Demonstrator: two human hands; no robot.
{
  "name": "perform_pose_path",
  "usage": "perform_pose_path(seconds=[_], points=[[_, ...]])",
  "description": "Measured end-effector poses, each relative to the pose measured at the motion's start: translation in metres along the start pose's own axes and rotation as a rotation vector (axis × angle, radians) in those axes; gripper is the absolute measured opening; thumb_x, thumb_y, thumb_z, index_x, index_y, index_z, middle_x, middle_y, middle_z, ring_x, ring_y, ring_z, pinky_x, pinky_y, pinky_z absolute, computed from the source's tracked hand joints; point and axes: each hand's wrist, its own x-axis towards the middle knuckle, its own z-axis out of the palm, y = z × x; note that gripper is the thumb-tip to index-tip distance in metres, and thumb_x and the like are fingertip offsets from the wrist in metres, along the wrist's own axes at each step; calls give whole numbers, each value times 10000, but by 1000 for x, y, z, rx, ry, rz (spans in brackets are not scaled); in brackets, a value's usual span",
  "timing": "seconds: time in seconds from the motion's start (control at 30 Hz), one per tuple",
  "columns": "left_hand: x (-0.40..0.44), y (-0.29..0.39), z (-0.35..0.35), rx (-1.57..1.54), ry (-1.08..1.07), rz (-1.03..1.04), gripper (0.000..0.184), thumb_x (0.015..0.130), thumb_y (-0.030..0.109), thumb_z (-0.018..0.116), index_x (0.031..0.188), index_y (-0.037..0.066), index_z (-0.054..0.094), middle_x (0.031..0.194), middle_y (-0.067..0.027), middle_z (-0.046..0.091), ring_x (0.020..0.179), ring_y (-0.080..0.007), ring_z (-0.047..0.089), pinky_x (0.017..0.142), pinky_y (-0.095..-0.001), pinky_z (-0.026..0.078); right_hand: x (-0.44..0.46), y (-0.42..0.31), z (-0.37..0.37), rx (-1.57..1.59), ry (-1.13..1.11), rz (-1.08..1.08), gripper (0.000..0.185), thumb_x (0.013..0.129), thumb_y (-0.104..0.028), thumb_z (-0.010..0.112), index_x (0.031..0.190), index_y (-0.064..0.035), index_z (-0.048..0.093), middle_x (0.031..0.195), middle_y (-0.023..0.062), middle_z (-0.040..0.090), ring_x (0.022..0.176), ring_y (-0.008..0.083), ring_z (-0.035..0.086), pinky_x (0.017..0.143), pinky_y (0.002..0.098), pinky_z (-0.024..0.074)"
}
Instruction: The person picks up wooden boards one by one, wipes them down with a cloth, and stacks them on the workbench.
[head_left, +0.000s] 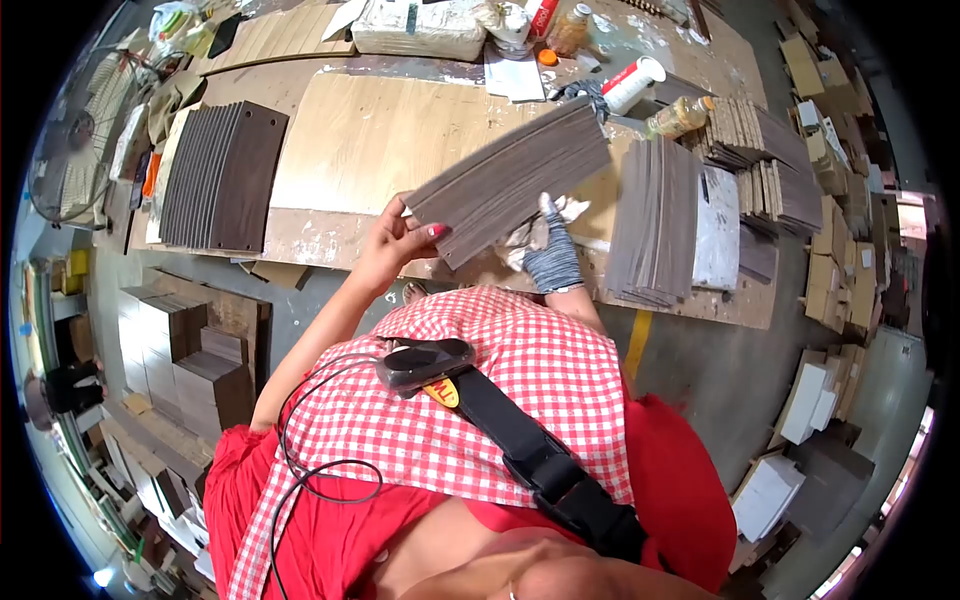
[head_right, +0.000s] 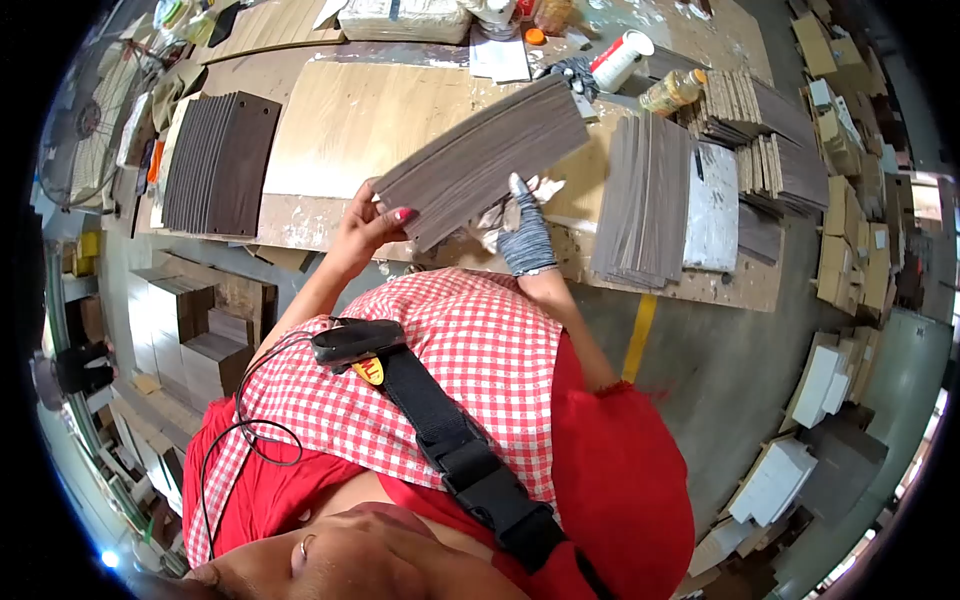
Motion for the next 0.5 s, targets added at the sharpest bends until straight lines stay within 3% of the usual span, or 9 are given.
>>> perform_pose_path(seconds=[0.03, 0.1, 0.13, 0.23, 0.27, 0.37, 0.43, 0.5], points=[[3, 1, 0, 8, -5, -5, 380, 890, 43, 523, 1241, 65, 378, 1042, -52, 583, 952, -152, 585, 774, -317, 529, -11, -6, 9, -51, 71, -125, 537, 844, -369, 604, 1260, -78, 428, 1196, 120, 518, 1046, 261, 516, 891, 421, 441], [11, 3, -1, -209, -87, -34, 393, 873, 68, 556, 1225, 40, 382, 1031, -66, 599, 926, -157, 603, 731, -304, 546, -28, -29, 25, -249, 182, -98, 475, 836, -288, 633, 1228, -105, 435, 1090, 107, 553, 952, 250, 557, 773, 419, 499], [14, 5, 5, -196, -58, -29, 347, 870, 89, 561, 1189, 50, 430, 979, -54, 610, 861, -156, 618, 699, -304, 552, -27, -30, 20, -197, 28, -217, 393, 841, -224, 631, 1180, -144, 451, 1022, 96, 571, 853, 228, 586, 654, 378, 525], [26, 15, 2, -216, -118, -76, 303, 874, 133, 563, 1153, 50, 479, 920, -50, 616, 806, -149, 624, 692, -300, 552, -34, -38, 30, -203, 78, -271, 336, 844, -191, 625, 1138, -167, 463, 930, 79, 588, 767, 213, 596, 587, 338, 524], [30, 16, -3, -225, -125, -81, 266, 883, 209, 560, 1088, 42, 537, 890, -35, 614, 775, -133, 621, 687, -308, 554, -36, -41, 31, -203, 82, -273, 336, 844, -191, 625, 1138, -167, 463, 930, 79, 588, 767, 213, 596, 587, 338, 524], [42, 26, -12, -68, -86, -131, 329, 883, 284, 573, 1093, 30, 586, 796, 38, 568, 652, -64, 543, 585, -225, 478, -40, -46, 33, -413, 90, -355, 265, 818, -166, 645, 1010, -162, 461, 774, 18, 529, 534, 127, 535, 414, 277, 440], [45, 27, -7, 48, -50, -73, 350, 903, 314, 548, 1087, 22, 606, 728, 57, 528, 628, -54, 530, 576, -212, 452, -36, -48, 33, -599, -71, -433, 398, 778, -217, 695, 1090, -109, 474, 882, 4, 518, 687, 97, 527, 467, 274, 447], [50, 32, -5, 343, -76, -101, 319, 902, 303, 558, 1046, 29, 635, 709, 52, 555, 600, -43, 522, 578, -213, 458, -22, -42, 37, -872, 121, -348, 510, 764, -250, 715, 1174, -77, 466, 1013, 22, 528, 843, 111, 515, 568, 303, 474]])
